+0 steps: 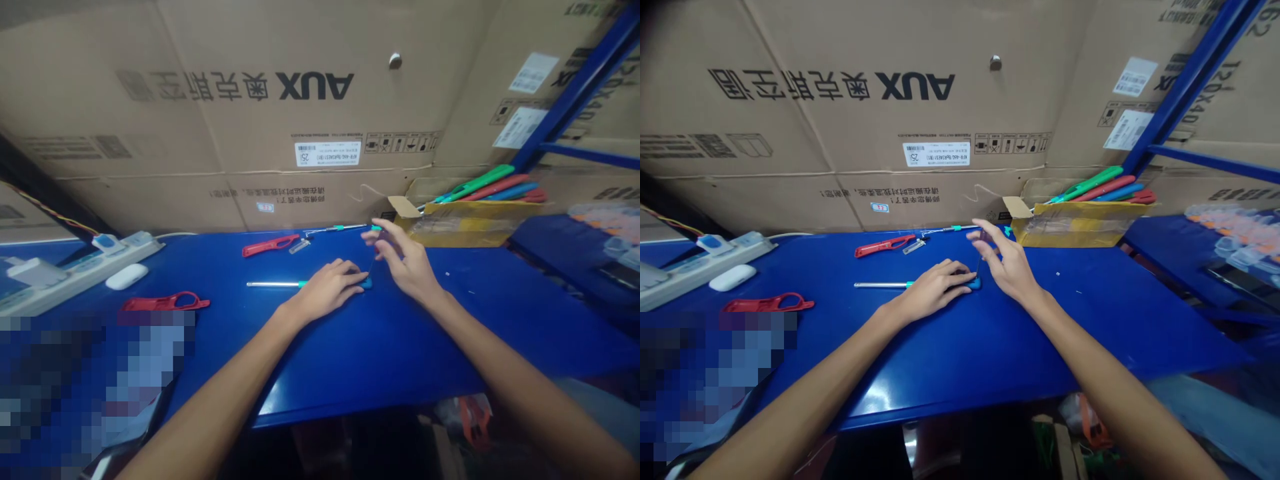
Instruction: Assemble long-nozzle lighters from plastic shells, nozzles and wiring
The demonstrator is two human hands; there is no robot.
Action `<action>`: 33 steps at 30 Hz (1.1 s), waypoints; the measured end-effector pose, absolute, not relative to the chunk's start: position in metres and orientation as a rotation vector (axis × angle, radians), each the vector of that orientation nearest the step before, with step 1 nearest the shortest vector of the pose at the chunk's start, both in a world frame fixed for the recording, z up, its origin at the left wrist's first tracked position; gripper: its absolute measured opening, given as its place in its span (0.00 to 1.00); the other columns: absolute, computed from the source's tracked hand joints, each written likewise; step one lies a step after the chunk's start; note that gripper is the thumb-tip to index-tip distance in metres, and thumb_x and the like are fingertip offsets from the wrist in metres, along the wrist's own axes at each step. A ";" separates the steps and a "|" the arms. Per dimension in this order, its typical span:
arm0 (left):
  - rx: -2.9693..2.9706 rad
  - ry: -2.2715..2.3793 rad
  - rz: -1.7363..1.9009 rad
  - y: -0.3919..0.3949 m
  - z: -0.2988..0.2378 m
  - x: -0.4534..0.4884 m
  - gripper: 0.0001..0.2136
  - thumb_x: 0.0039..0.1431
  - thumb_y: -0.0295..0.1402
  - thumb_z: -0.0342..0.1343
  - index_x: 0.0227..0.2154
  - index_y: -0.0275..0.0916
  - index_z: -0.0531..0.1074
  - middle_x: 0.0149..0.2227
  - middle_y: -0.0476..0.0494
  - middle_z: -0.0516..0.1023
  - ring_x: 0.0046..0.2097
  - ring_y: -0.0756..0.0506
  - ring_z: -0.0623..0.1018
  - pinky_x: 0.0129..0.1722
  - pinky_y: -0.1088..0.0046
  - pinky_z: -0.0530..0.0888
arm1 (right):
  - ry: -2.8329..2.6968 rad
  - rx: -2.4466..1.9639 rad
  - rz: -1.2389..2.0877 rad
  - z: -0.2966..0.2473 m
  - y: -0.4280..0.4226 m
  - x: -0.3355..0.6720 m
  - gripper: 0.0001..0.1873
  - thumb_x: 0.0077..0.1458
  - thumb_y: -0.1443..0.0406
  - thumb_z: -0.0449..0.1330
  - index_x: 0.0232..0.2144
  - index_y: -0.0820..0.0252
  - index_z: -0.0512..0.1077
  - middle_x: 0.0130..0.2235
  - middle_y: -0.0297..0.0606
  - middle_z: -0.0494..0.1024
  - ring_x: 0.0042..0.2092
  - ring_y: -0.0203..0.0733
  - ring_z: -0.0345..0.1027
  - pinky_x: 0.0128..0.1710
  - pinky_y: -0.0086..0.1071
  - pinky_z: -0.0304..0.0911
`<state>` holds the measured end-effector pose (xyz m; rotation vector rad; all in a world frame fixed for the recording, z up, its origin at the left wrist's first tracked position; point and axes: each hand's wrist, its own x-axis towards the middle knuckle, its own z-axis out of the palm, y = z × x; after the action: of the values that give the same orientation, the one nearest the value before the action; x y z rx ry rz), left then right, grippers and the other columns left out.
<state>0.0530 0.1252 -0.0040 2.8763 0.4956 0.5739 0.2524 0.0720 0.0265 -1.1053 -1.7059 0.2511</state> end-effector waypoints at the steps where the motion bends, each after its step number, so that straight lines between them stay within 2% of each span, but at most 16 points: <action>1: 2.873 0.499 0.577 0.125 -0.004 0.053 0.17 0.72 0.38 0.50 0.57 0.39 0.73 0.51 0.39 0.76 0.52 0.41 0.74 0.56 0.59 0.70 | -1.715 -1.082 0.274 0.028 0.071 0.252 0.22 0.69 0.57 0.52 0.63 0.49 0.65 0.54 0.41 0.79 0.51 0.44 0.75 0.47 0.38 0.74; 3: 2.866 0.501 0.586 0.125 -0.004 0.053 0.17 0.72 0.38 0.50 0.57 0.39 0.73 0.51 0.39 0.76 0.52 0.41 0.74 0.55 0.60 0.71 | -1.715 -1.037 0.301 0.030 0.070 0.249 0.22 0.70 0.57 0.51 0.63 0.48 0.66 0.57 0.40 0.77 0.53 0.44 0.75 0.51 0.41 0.73; 8: 2.861 0.486 0.582 0.124 -0.005 0.055 0.17 0.72 0.39 0.48 0.57 0.39 0.73 0.51 0.39 0.76 0.51 0.41 0.73 0.55 0.60 0.71 | -1.686 -1.043 0.132 0.037 0.067 0.243 0.16 0.64 0.57 0.62 0.52 0.48 0.77 0.41 0.36 0.82 0.42 0.43 0.76 0.48 0.41 0.73; 13: 2.852 0.470 0.574 0.122 -0.004 0.057 0.17 0.73 0.39 0.48 0.57 0.40 0.73 0.52 0.38 0.75 0.52 0.41 0.73 0.55 0.59 0.71 | -1.692 -1.076 0.194 0.047 0.066 0.250 0.15 0.68 0.55 0.54 0.47 0.52 0.78 0.46 0.40 0.81 0.44 0.44 0.76 0.47 0.39 0.73; 16: 2.849 0.483 0.567 0.122 -0.003 0.057 0.17 0.72 0.39 0.48 0.57 0.40 0.73 0.52 0.38 0.75 0.52 0.41 0.73 0.54 0.60 0.71 | -1.645 -1.075 0.235 0.048 0.067 0.258 0.13 0.64 0.54 0.61 0.44 0.53 0.78 0.41 0.38 0.81 0.38 0.42 0.77 0.42 0.37 0.74; 19: 2.846 0.477 0.562 0.121 -0.002 0.057 0.18 0.72 0.39 0.49 0.58 0.39 0.72 0.53 0.38 0.75 0.53 0.41 0.73 0.55 0.60 0.70 | -1.647 -1.104 0.080 0.048 0.066 0.264 0.12 0.60 0.54 0.64 0.41 0.52 0.80 0.38 0.38 0.80 0.38 0.43 0.76 0.44 0.39 0.73; 21: 2.838 0.470 0.563 0.121 -0.002 0.057 0.18 0.72 0.39 0.48 0.58 0.39 0.72 0.53 0.39 0.75 0.53 0.41 0.73 0.56 0.60 0.70 | -1.704 -1.105 0.063 0.050 0.065 0.267 0.13 0.64 0.54 0.61 0.44 0.51 0.80 0.42 0.40 0.81 0.44 0.45 0.76 0.49 0.42 0.72; 23: 2.835 0.464 0.567 0.121 -0.002 0.057 0.17 0.73 0.39 0.48 0.58 0.40 0.72 0.52 0.39 0.75 0.53 0.41 0.73 0.56 0.60 0.69 | -1.781 -1.083 0.183 0.051 0.064 0.268 0.16 0.67 0.54 0.56 0.51 0.49 0.77 0.48 0.40 0.81 0.50 0.46 0.75 0.53 0.44 0.71; 25: 2.841 0.463 0.566 0.122 -0.003 0.057 0.17 0.73 0.39 0.47 0.58 0.40 0.72 0.52 0.39 0.75 0.53 0.41 0.73 0.56 0.59 0.69 | -1.807 -1.052 0.309 0.051 0.063 0.268 0.19 0.68 0.55 0.55 0.56 0.49 0.74 0.49 0.40 0.81 0.51 0.46 0.75 0.52 0.44 0.72; 29: 2.849 0.477 0.558 0.122 -0.004 0.057 0.17 0.73 0.39 0.47 0.58 0.40 0.72 0.53 0.39 0.75 0.52 0.41 0.73 0.54 0.60 0.70 | -1.717 -1.084 0.180 0.051 0.064 0.266 0.14 0.60 0.54 0.65 0.45 0.50 0.80 0.39 0.37 0.81 0.40 0.44 0.76 0.46 0.42 0.73; 31: 2.851 0.474 0.560 0.121 -0.004 0.057 0.17 0.73 0.39 0.48 0.58 0.40 0.72 0.53 0.39 0.75 0.53 0.41 0.73 0.54 0.61 0.70 | -1.726 -1.119 0.118 0.050 0.064 0.265 0.12 0.60 0.54 0.64 0.43 0.50 0.81 0.40 0.38 0.81 0.41 0.45 0.76 0.48 0.42 0.72; 33: 2.857 0.477 0.557 0.121 -0.004 0.057 0.17 0.73 0.39 0.48 0.57 0.40 0.72 0.52 0.39 0.75 0.52 0.41 0.73 0.55 0.61 0.69 | -1.752 -1.100 0.185 0.050 0.064 0.263 0.14 0.65 0.54 0.59 0.46 0.51 0.79 0.44 0.39 0.82 0.44 0.45 0.76 0.49 0.42 0.72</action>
<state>0.0573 0.1212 -0.0043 2.8568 0.4767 0.5574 0.2629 0.0643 0.0497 -1.1003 -1.7519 0.1846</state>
